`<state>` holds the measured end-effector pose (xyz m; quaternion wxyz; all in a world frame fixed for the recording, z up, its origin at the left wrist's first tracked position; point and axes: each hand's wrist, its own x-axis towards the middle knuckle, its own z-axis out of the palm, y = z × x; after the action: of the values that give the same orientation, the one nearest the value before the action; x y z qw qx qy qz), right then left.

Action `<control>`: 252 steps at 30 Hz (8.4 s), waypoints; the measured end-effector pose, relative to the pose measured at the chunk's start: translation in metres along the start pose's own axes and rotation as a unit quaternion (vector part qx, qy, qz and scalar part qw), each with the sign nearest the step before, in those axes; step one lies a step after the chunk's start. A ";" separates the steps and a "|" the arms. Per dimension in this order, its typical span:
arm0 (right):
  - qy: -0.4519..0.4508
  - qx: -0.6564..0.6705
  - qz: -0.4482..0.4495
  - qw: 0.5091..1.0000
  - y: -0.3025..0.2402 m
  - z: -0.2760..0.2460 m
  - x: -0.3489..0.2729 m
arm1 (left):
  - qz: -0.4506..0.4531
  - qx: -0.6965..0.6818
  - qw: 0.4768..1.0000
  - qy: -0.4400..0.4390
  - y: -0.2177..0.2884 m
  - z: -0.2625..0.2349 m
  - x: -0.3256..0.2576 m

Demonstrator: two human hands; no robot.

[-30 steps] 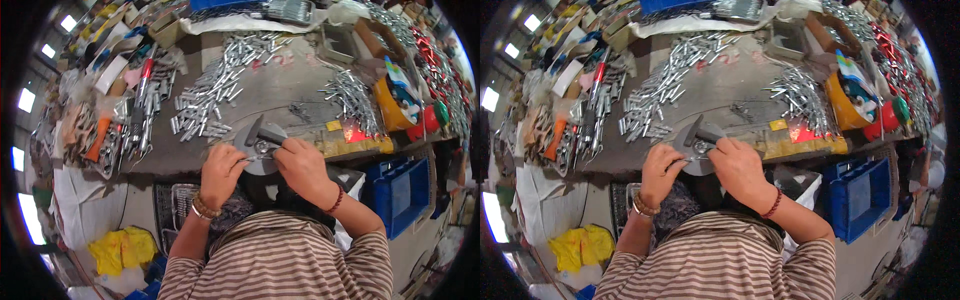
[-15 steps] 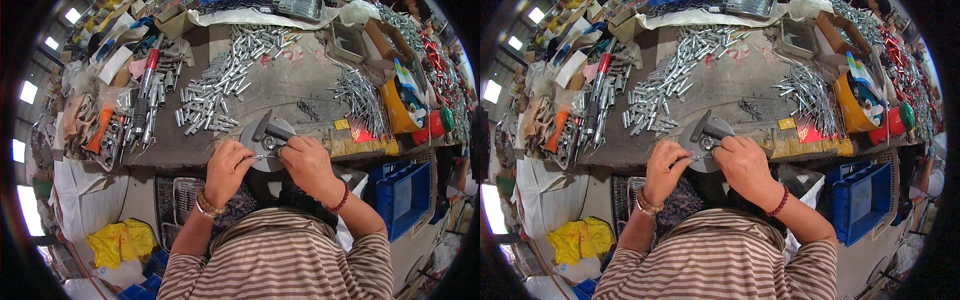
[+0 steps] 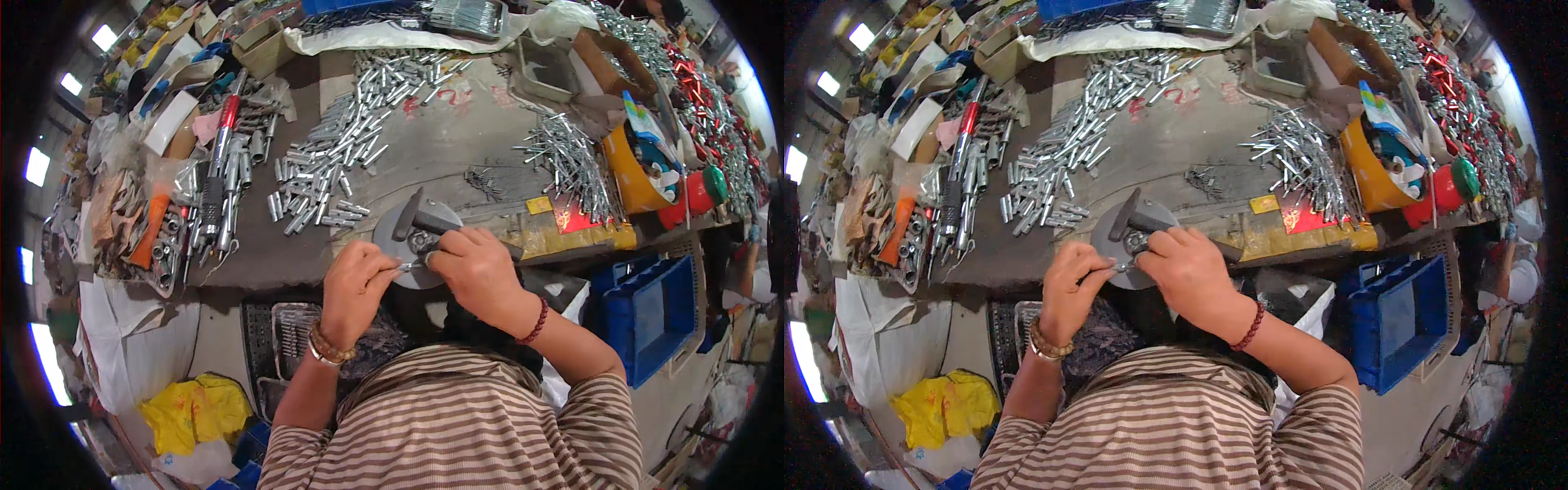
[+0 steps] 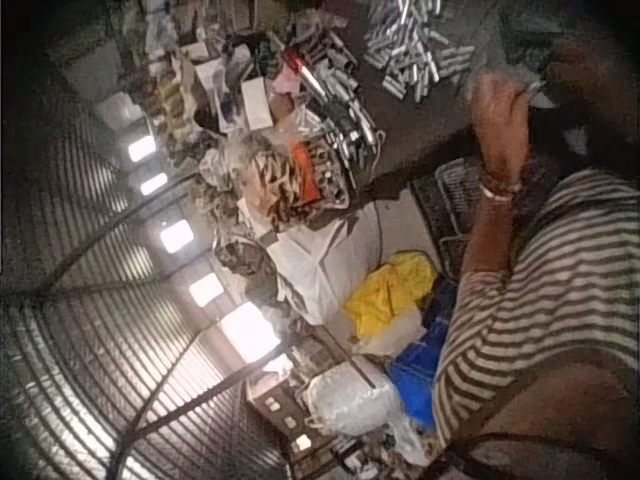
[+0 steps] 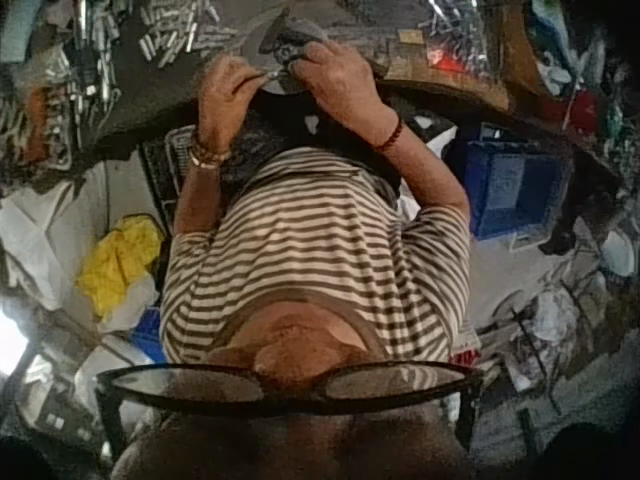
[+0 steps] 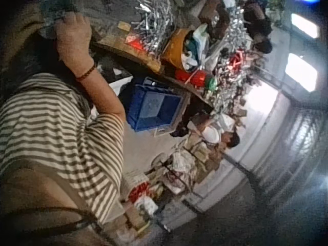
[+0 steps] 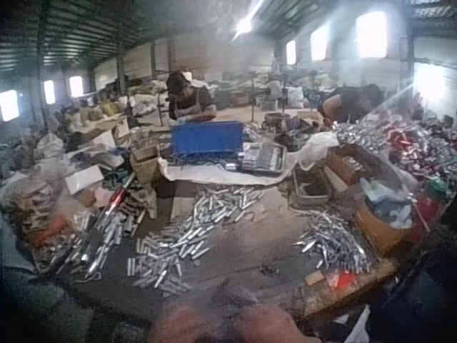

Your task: Assembling small metal components using a hammer and an assembly jig on a workbench.

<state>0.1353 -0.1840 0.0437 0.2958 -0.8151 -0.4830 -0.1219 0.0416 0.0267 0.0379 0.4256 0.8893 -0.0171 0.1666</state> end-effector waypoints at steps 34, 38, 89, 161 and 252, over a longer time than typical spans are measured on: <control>0.038 -0.045 0.107 0.992 0.061 -0.020 0.019 | 0.033 0.029 0.999 0.023 -0.011 0.003 -0.004; 0.022 0.057 0.064 0.996 0.020 -0.026 0.023 | 0.033 0.030 0.999 0.015 -0.007 0.002 0.002; -0.065 0.016 -0.035 0.997 -0.015 0.003 0.031 | 0.053 0.051 0.997 0.018 -0.009 -0.001 -0.004; 0.159 0.113 0.048 0.980 -0.014 0.008 0.013 | 0.031 0.031 0.999 0.027 -0.009 0.002 -0.009; -0.027 0.044 0.104 0.993 0.002 -0.033 -0.015 | 0.049 0.033 0.998 0.028 -0.010 0.002 -0.008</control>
<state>0.1325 -0.2151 0.0615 0.3292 -0.8503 -0.4081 -0.0465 0.0362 0.0304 0.0265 0.3881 0.8957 -0.0432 0.2126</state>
